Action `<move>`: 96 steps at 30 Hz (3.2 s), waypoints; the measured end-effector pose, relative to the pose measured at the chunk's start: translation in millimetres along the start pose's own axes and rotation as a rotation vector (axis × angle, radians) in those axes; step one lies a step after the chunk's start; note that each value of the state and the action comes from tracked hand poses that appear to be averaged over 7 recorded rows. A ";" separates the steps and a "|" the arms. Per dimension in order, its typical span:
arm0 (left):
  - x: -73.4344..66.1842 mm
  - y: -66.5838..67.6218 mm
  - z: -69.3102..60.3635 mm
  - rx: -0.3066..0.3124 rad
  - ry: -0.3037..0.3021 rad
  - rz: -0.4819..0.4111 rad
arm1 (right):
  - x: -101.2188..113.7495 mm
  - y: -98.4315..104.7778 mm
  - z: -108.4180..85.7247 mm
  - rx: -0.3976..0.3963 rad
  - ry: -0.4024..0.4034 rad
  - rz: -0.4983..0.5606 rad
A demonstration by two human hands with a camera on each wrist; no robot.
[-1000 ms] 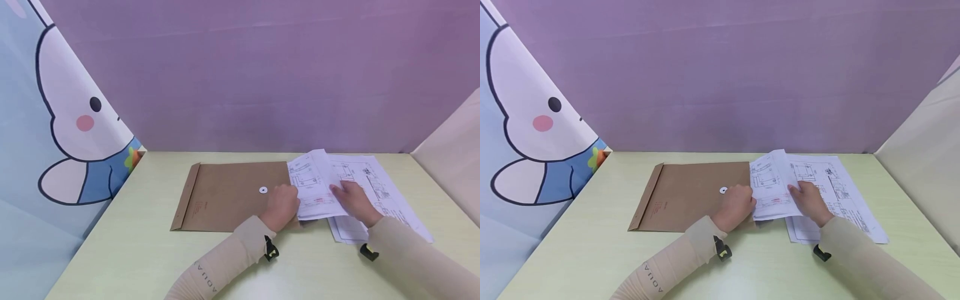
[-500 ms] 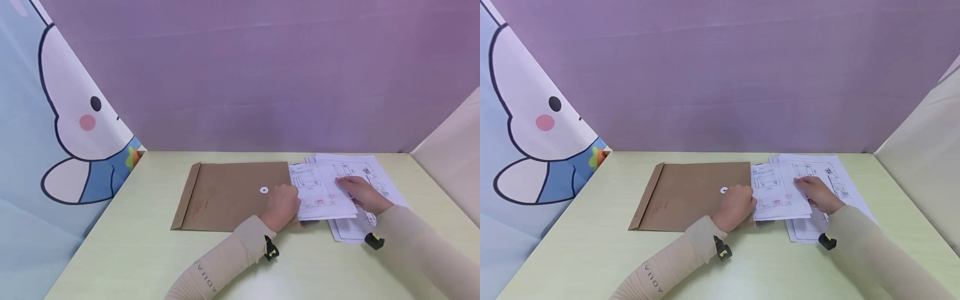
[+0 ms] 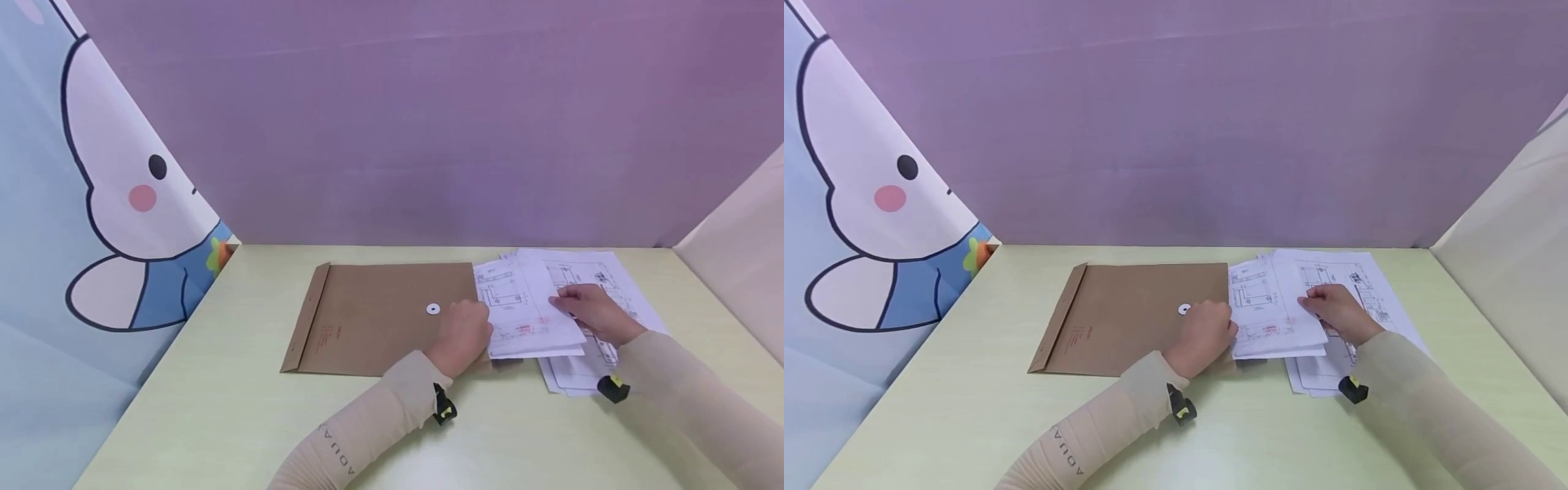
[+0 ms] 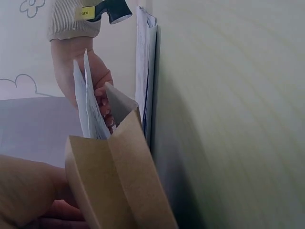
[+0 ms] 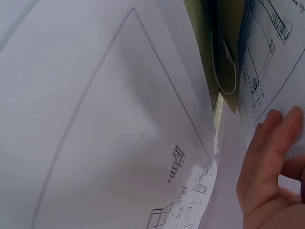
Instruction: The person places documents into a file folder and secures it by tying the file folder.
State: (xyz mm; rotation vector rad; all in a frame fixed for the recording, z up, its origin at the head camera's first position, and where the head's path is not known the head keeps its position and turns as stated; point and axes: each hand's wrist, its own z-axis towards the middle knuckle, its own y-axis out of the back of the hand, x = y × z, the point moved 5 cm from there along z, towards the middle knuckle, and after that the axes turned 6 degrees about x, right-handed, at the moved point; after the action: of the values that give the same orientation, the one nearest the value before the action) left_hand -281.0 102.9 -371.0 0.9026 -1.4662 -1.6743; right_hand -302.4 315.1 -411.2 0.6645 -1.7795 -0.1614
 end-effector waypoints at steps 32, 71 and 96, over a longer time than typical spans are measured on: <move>-1.5 -3.8 3.5 0.038 0.013 -0.031 | 41.7 -33.3 13.9 -0.122 0.102 -0.166; 4.0 -4.9 1.4 -0.030 0.003 0.021 | 56.3 -64.3 32.2 -0.218 0.209 -0.299; 5.4 -6.3 4.6 0.040 0.046 -0.127 | 29.6 -61.8 27.8 0.149 -0.075 -0.029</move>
State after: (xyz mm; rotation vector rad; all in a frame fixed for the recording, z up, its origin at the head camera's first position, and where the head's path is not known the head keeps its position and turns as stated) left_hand -288.1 100.9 -377.1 1.0694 -1.4422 -1.7087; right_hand -311.2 242.5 -422.1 0.8006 -1.8676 -0.0744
